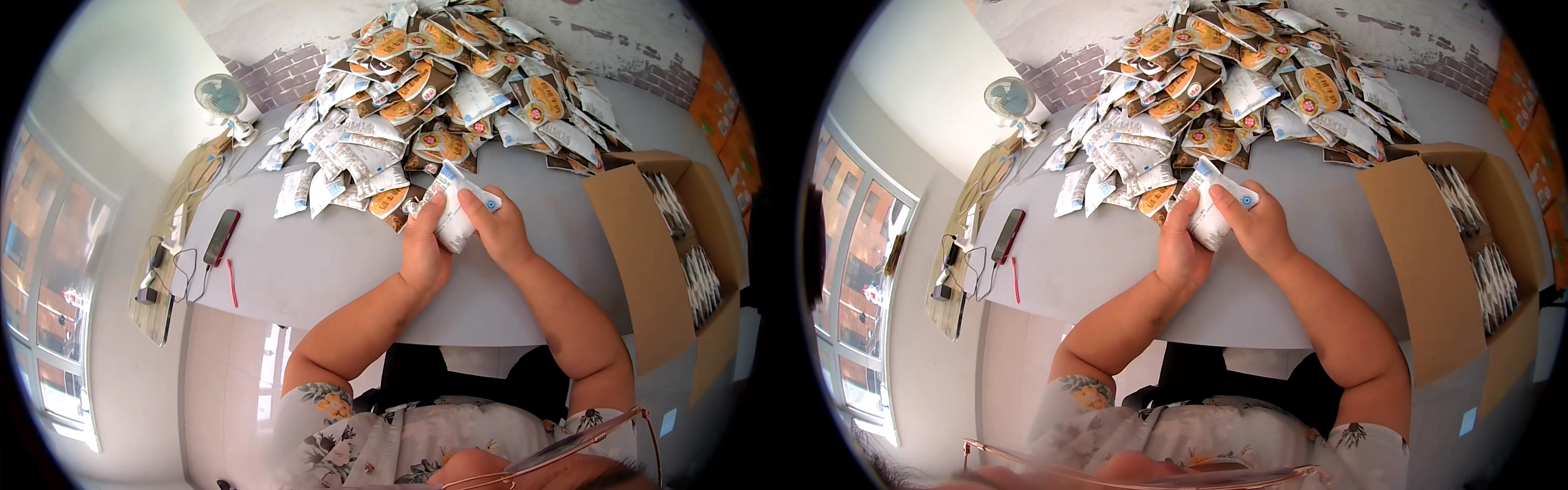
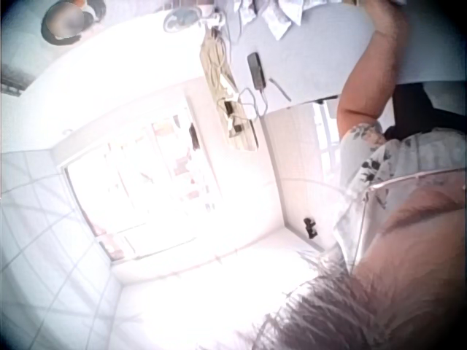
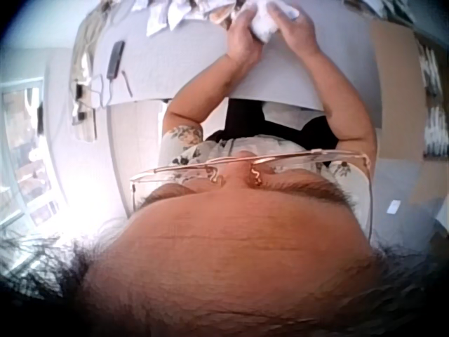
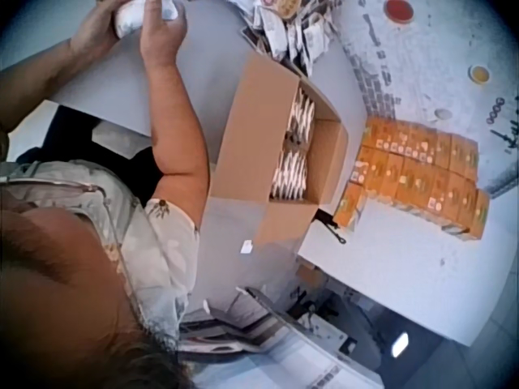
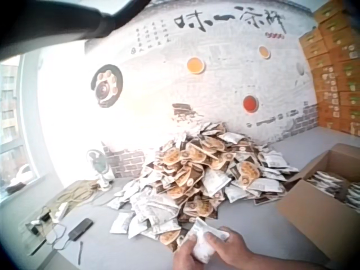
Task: The person repeatedly picks small snack packets from a large pile on a table, folds them, and places them into a cardboard box. After filling the box, the person closes the flaps and moves the box onto a black hand truck.
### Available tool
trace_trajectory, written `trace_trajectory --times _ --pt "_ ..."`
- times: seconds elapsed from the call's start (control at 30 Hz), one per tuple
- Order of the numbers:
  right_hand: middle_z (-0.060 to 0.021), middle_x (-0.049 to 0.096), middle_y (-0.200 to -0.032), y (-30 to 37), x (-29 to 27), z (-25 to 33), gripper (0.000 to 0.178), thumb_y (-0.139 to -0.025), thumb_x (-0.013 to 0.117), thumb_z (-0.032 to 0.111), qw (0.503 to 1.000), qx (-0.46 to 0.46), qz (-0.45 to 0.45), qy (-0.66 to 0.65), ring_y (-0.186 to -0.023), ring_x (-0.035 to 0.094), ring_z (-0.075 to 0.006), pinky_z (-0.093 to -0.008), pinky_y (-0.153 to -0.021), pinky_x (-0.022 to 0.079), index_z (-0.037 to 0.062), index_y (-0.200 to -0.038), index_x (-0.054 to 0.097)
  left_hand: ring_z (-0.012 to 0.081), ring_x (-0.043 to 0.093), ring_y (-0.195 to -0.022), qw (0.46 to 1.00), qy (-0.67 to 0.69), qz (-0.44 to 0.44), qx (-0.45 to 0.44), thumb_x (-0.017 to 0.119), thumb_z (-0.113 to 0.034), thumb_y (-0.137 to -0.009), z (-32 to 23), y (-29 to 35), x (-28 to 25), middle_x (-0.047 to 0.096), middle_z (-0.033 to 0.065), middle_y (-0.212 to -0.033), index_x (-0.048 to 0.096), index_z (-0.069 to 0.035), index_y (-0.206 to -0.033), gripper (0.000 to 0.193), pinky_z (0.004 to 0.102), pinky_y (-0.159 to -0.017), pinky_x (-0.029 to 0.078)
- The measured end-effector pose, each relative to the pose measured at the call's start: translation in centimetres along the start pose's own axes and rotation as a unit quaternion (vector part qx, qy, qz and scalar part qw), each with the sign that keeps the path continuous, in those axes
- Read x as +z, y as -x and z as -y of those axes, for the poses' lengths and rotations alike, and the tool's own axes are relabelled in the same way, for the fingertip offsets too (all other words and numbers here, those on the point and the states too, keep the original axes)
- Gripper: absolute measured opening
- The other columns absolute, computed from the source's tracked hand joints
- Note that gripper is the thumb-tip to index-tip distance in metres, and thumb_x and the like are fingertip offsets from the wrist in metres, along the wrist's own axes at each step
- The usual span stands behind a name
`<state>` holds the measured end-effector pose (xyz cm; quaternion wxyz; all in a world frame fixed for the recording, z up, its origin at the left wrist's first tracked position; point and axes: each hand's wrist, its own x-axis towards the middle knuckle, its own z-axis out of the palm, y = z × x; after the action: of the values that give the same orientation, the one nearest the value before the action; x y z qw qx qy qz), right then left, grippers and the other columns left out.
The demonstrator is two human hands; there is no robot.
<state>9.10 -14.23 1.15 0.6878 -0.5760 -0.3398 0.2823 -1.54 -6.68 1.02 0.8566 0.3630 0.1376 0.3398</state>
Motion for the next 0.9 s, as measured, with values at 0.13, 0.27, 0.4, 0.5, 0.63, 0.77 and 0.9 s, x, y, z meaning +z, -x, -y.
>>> trace_trajectory --times 0.13,0.27,0.4,0.5,0.63,0.77,0.9 --pt "-0.0019 0.059 -0.076 0.7 -0.1 1.4 0.038 -0.089 0.064 0.040 0.997 0.033 0.053 -0.034 -0.062 0.053 -0.0080 -0.0228 -0.057 0.045 0.0022 -0.092 0.058 0.0206 0.059 -0.103 1.000 -0.018 0.015 -0.002 0.051 -0.030 -0.093 -0.3 -0.1 -0.7 0.061 0.0081 -0.111 0.053 -0.004 -0.118 0.037 0.0361 -0.091 0.046" --pt "-0.0039 0.061 -0.079 0.3 -1.2 0.8 0.039 -0.092 0.060 0.041 0.986 0.037 0.144 -0.080 -0.060 0.056 -0.0100 -0.0248 -0.057 0.048 0.0022 -0.096 0.058 0.0242 0.062 -0.098 0.998 -0.040 0.041 -0.006 0.056 -0.031 -0.086 -1.9 0.4 -0.5 0.064 0.0107 -0.105 0.057 -0.003 -0.112 0.038 0.0374 -0.088 0.047" --pt "-0.0068 0.062 -0.084 -0.1 -1.6 2.0 0.040 -0.093 0.057 0.041 0.955 0.091 0.224 -0.173 -0.064 0.061 -0.0131 -0.0262 -0.059 0.051 0.0020 -0.099 0.059 0.0250 0.063 -0.093 0.999 -0.041 0.023 -0.006 0.057 -0.025 -0.083 -3.1 0.1 -0.9 0.065 0.0117 -0.102 0.059 -0.001 -0.110 0.036 0.0372 -0.083 0.049" --pt "-0.0070 0.063 -0.090 -0.7 -2.3 1.5 0.038 -0.090 0.063 0.039 0.957 0.104 0.243 -0.120 -0.068 0.062 -0.0138 -0.0266 -0.060 0.052 0.0032 -0.103 0.060 0.0182 0.064 -0.079 0.995 -0.085 0.045 0.033 0.060 -0.021 -0.085 -3.2 -0.1 -0.6 0.065 0.0093 -0.095 0.059 -0.003 -0.101 0.024 0.0306 -0.070 0.053" --pt "-0.0044 0.066 -0.091 -0.4 -1.5 1.3 0.039 -0.082 0.073 0.035 0.965 0.052 0.251 0.053 -0.073 0.062 -0.0121 -0.0275 -0.059 0.053 0.0067 -0.106 0.064 0.0120 0.059 -0.075 0.985 -0.171 0.029 0.019 0.057 -0.037 -0.094 -2.3 -0.5 -1.5 0.062 0.0038 -0.088 0.055 -0.007 -0.097 0.031 0.0268 -0.064 0.050" --pt "-0.0030 0.066 -0.086 -0.1 -0.8 2.0 0.035 -0.082 0.072 0.035 0.970 0.067 0.214 0.093 -0.073 0.062 -0.0113 -0.0275 -0.058 0.052 0.0086 -0.104 0.066 0.0137 0.056 -0.080 0.978 -0.198 -0.033 0.058 0.055 -0.039 -0.094 -1.9 -0.7 -1.0 0.060 0.0052 -0.091 0.056 -0.005 -0.098 0.034 0.0296 -0.072 0.048" --pt "-0.0072 0.069 -0.088 0.5 -0.6 1.5 0.033 -0.081 0.072 0.034 0.978 -0.003 0.175 0.115 -0.079 0.064 -0.0162 -0.0322 -0.073 0.051 0.0069 -0.100 0.068 0.0151 0.055 -0.084 0.965 -0.229 -0.095 0.087 0.057 -0.040 -0.093 -1.9 -0.4 -0.1 0.057 0.0047 -0.091 0.056 -0.005 -0.097 0.034 0.0312 -0.073 0.046"
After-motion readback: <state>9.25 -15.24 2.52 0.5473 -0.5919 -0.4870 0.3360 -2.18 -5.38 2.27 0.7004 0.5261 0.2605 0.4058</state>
